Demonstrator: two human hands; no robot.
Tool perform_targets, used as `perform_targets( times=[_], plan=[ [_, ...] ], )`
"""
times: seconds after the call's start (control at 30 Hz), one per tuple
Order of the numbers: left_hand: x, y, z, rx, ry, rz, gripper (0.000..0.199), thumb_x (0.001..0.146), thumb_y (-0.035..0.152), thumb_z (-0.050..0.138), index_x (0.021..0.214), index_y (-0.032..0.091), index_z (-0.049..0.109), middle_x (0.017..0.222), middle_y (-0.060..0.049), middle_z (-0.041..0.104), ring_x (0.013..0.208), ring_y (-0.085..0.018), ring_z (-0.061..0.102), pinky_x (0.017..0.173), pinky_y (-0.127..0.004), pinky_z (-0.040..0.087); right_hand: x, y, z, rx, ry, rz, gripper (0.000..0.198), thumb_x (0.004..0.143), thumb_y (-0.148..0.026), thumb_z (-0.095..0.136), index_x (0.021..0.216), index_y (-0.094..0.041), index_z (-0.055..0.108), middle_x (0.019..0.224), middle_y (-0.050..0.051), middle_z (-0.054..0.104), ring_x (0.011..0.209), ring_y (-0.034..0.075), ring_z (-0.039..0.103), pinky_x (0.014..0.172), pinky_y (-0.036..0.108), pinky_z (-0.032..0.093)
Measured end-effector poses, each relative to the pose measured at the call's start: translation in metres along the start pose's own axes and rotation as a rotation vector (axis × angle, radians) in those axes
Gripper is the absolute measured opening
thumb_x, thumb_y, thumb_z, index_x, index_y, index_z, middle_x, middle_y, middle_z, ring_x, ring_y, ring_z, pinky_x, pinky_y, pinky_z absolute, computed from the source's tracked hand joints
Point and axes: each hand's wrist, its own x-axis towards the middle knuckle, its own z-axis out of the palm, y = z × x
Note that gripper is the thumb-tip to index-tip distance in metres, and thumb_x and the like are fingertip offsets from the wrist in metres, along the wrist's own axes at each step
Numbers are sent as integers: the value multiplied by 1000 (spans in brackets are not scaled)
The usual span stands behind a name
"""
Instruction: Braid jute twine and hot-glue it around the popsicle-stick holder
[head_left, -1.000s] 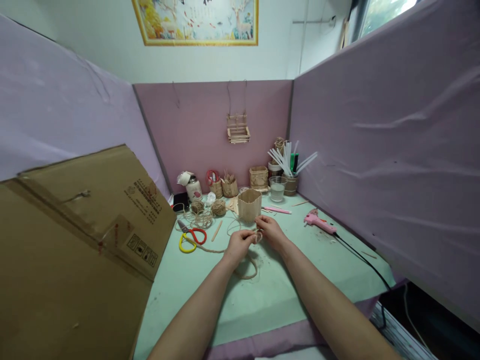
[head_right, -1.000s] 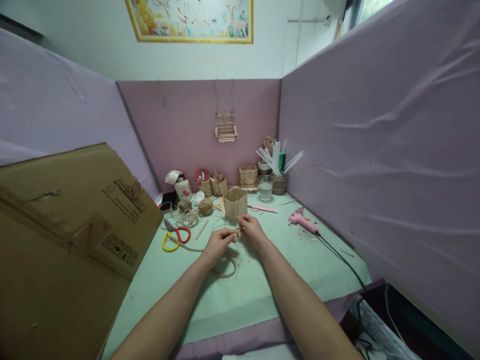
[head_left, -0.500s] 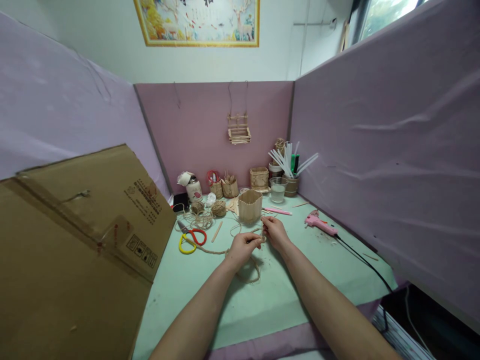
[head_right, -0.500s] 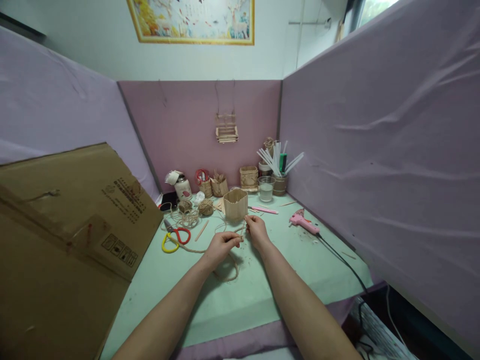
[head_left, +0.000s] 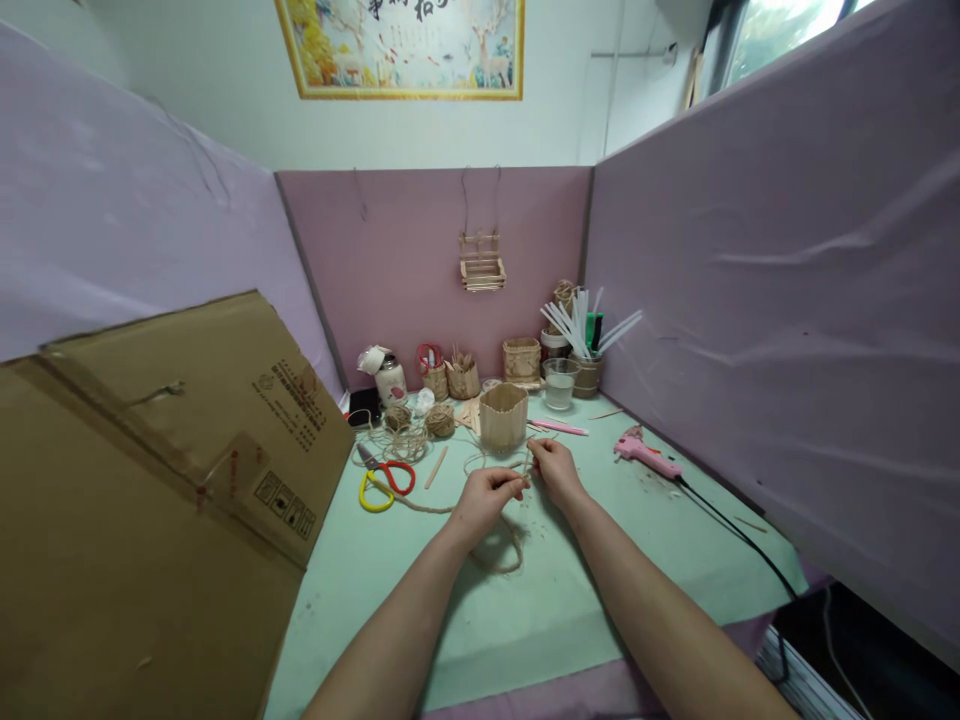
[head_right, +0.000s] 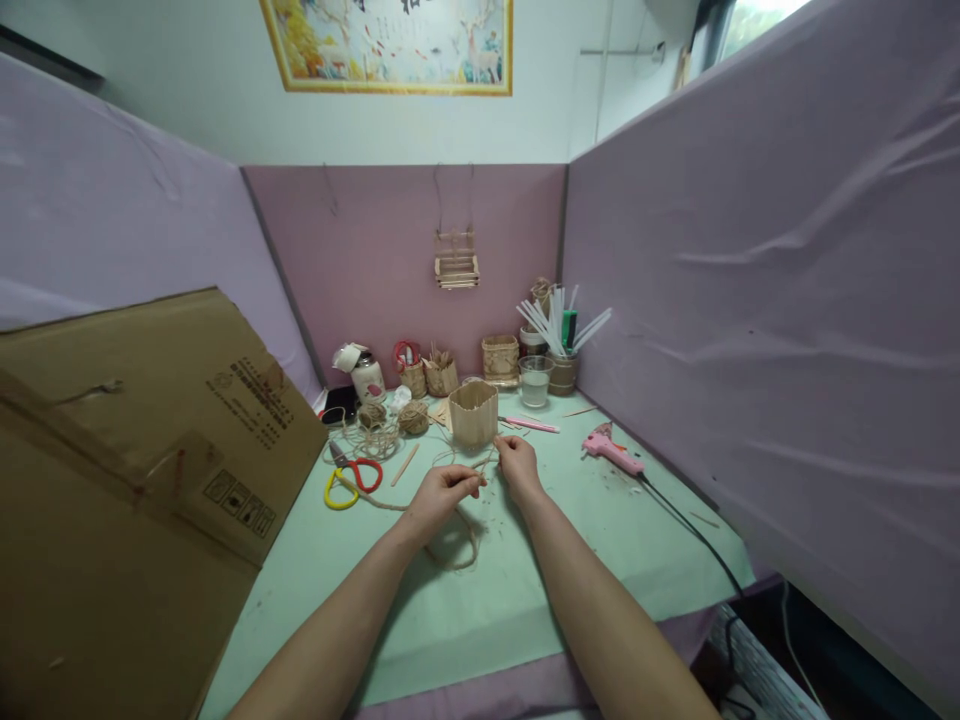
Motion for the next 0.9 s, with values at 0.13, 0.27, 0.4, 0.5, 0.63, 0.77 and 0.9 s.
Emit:
perform_targets(
  times=[0.13, 0.27, 0.4, 0.5, 0.63, 0.77, 0.9],
  plan=[
    [3, -1, -4, -7, 77, -7, 27, 68, 41, 68, 69, 14, 70, 63, -4, 64, 67, -17, 57, 69, -30, 44, 0, -2, -3, -141, 34, -89, 39, 72, -57, 58, 57, -21, 54, 47, -2, 48, 47, 14, 42, 50, 28, 31],
    [8, -9, -11, 34, 241, -7, 25, 71, 38, 63, 67, 15, 69, 64, -3, 63, 69, -17, 57, 69, -29, 43, -6, -9, -4, -269, 53, -242, 33, 77, -45, 56, 54, -22, 49, 52, -1, 48, 56, 16, 43, 57, 29, 32],
    [14, -20, -17, 94, 314, 10, 23, 74, 35, 61, 69, 14, 70, 64, -3, 63, 67, -16, 57, 68, -28, 42, -19, -17, 1, -315, -64, -443, 3, 73, -24, 58, 73, -21, 59, 72, 0, 53, 66, 16, 47, 65, 28, 40],
    [16, -24, -20, 138, 333, 38, 23, 76, 34, 59, 71, 14, 70, 64, -3, 65, 66, -16, 58, 67, -28, 43, -29, -19, 5, -381, -247, -711, 27, 76, -13, 52, 99, -22, 63, 96, 6, 55, 78, 17, 54, 71, 29, 46],
    [16, -26, -21, 195, 344, 36, 22, 78, 31, 56, 74, 15, 71, 66, -4, 66, 66, -16, 58, 65, -27, 44, -35, -20, 6, -527, -351, -937, 25, 87, -12, 47, 103, -23, 64, 100, 8, 52, 88, 19, 56, 77, 31, 50],
    [17, -29, -22, 270, 331, 49, 21, 79, 26, 53, 75, 15, 71, 68, -3, 67, 67, -16, 59, 67, -27, 44, -34, -20, 7, -579, -326, -940, 18, 94, -22, 47, 89, -20, 65, 93, 7, 53, 81, 19, 55, 72, 32, 48],
    [16, -31, -22, 314, 320, 52, 20, 80, 23, 54, 73, 15, 71, 67, -2, 65, 67, -15, 58, 68, -26, 43, -33, -19, 7, -503, -352, -861, 19, 94, -25, 48, 83, -21, 63, 86, 6, 57, 82, 21, 55, 74, 33, 45]
  ],
)
